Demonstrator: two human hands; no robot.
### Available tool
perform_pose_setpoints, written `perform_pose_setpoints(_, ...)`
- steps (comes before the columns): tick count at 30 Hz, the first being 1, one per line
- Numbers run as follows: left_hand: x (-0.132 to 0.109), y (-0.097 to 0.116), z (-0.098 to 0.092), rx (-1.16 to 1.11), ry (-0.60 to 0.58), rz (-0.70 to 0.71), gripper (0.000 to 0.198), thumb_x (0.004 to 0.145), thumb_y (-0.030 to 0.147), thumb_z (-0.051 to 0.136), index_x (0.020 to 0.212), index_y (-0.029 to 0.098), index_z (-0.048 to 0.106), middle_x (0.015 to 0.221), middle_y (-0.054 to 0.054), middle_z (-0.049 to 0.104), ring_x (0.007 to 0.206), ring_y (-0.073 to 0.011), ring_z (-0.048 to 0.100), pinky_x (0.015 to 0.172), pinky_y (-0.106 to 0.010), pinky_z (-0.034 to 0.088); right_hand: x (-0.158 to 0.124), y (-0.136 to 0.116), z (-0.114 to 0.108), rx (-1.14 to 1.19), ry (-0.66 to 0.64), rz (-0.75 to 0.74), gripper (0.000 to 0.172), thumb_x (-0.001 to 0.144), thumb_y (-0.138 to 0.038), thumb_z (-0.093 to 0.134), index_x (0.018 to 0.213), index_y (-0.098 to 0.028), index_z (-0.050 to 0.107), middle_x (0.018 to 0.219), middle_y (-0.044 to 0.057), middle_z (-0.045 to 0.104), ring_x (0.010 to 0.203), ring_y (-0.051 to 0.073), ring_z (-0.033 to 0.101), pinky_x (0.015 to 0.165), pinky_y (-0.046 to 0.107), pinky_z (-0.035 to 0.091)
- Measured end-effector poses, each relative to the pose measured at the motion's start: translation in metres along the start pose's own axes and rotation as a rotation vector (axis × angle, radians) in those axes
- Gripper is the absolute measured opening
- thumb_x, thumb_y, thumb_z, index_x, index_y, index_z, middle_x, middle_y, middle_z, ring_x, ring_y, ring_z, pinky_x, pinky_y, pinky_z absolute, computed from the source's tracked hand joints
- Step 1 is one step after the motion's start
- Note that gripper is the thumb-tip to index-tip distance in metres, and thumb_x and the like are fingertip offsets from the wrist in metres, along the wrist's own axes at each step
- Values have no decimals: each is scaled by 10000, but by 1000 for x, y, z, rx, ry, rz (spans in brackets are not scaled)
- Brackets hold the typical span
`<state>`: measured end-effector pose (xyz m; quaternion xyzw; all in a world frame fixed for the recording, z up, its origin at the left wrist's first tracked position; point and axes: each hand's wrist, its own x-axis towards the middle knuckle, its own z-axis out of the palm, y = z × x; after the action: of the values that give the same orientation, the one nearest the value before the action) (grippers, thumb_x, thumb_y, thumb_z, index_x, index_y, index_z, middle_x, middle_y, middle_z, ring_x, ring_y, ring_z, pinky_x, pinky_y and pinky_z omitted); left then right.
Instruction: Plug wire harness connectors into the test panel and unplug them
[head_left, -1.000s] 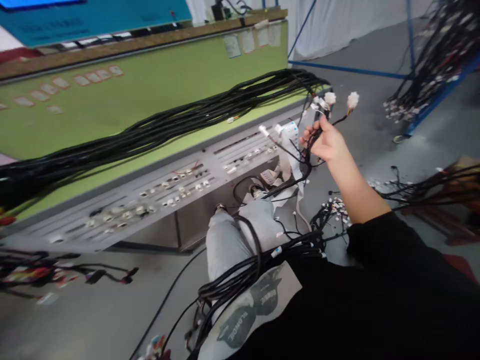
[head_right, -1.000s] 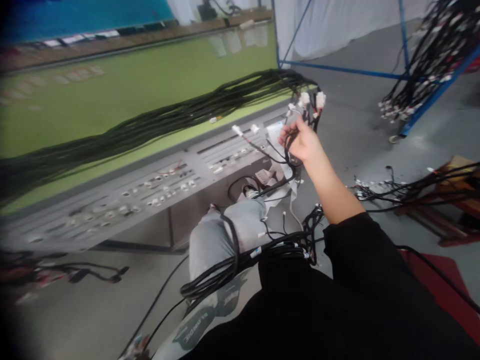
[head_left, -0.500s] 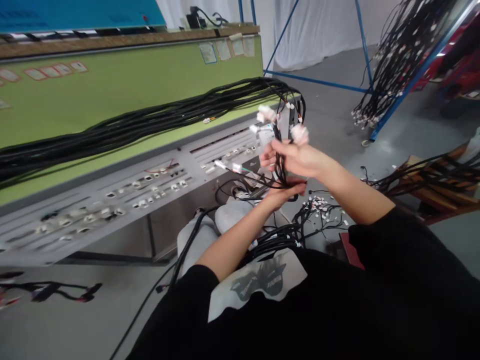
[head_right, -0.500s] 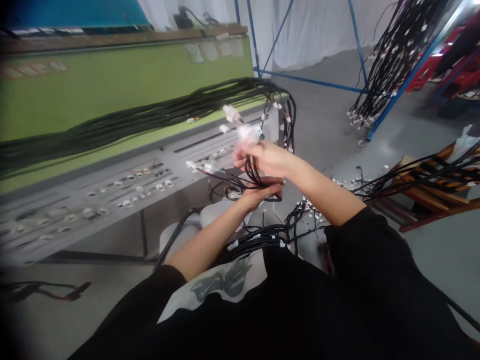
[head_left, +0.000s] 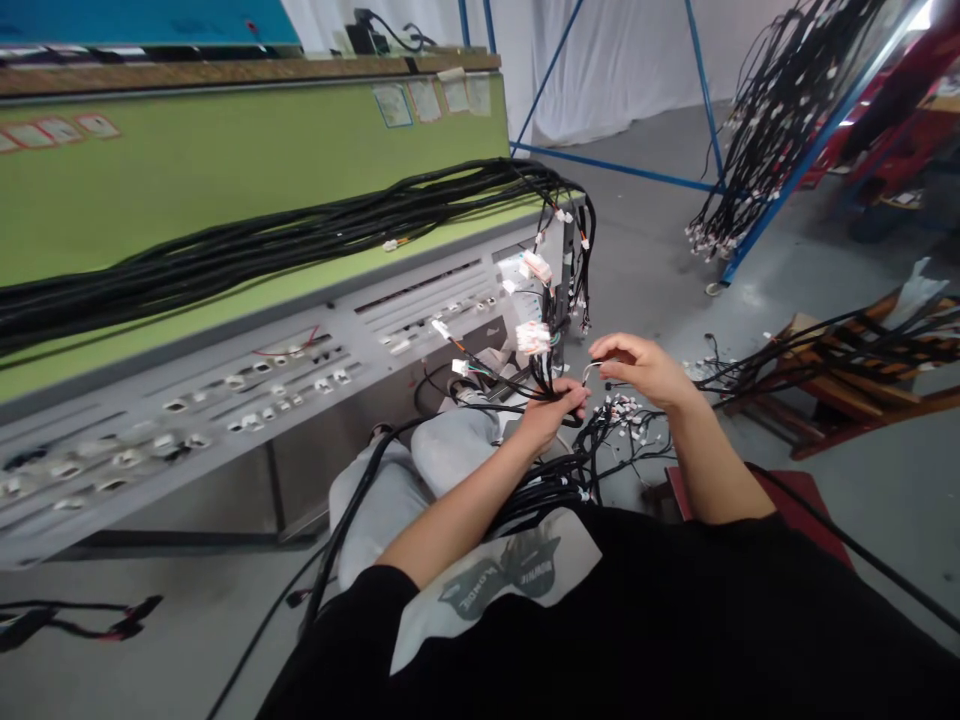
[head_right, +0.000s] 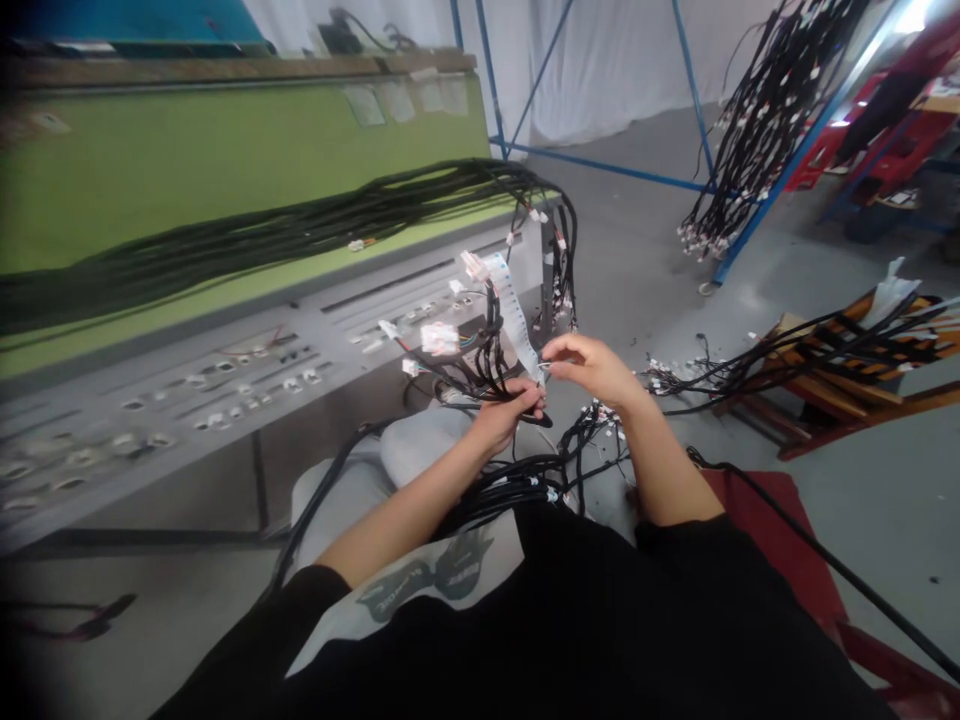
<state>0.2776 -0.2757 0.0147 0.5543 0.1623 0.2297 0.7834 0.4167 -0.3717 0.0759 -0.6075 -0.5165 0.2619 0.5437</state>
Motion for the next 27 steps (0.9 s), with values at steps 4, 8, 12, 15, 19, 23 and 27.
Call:
perform_pose_setpoints(4,-6,7,-10,-137,19,-42,378,569,357,766,837,130,625,699,-9,606,592,-105,575,621,-259,480,4,1,11,-134,12,-23,169,743,-338,626,824,-198,579,743,-3,587,639,106,518,603,248,408)
perform_pose_setpoints(8,-11,20,-17,-203,20,-37,419,623,405,727,913,127,609,760,-31,616,653,-123,590,669,-302,508,1,-5,24,-455,-21,-128,210,695,-321,692,786,-201,546,690,-17,555,612,106,471,596,245,357)
perform_pose_setpoints(12,-15,27,-16,-105,5,-51,337,608,361,742,791,113,606,634,1,576,537,-96,543,548,-259,493,-1,-12,36,-601,-147,-193,206,713,-310,680,759,-195,516,692,-7,553,615,115,466,581,240,330)
perform_pose_setpoints(15,-17,27,-14,-84,54,-26,302,624,373,726,705,119,584,566,18,539,492,-84,508,497,-244,480,-1,-12,38,-606,-182,-217,192,729,-312,667,775,-191,526,718,2,567,643,123,489,596,237,344)
perform_pose_setpoints(19,-20,26,-13,-63,137,15,313,630,396,719,676,130,559,555,19,528,482,-82,503,488,-241,480,-3,-5,40,-540,-146,-205,115,762,-274,633,805,-191,565,723,2,580,663,121,518,623,234,369)
perform_pose_setpoints(23,-18,21,-15,-46,242,24,316,622,399,723,671,139,551,567,11,540,468,-81,509,477,-230,464,-8,5,48,-516,-28,-165,122,757,-294,636,726,-189,582,682,2,580,637,118,511,612,242,373)
perform_pose_setpoints(27,-13,17,-21,-68,388,-2,359,622,443,712,698,135,544,543,17,519,452,-93,521,493,-244,467,-15,13,55,-358,107,-108,180,688,-309,695,665,-188,564,685,5,595,639,125,527,613,261,406)
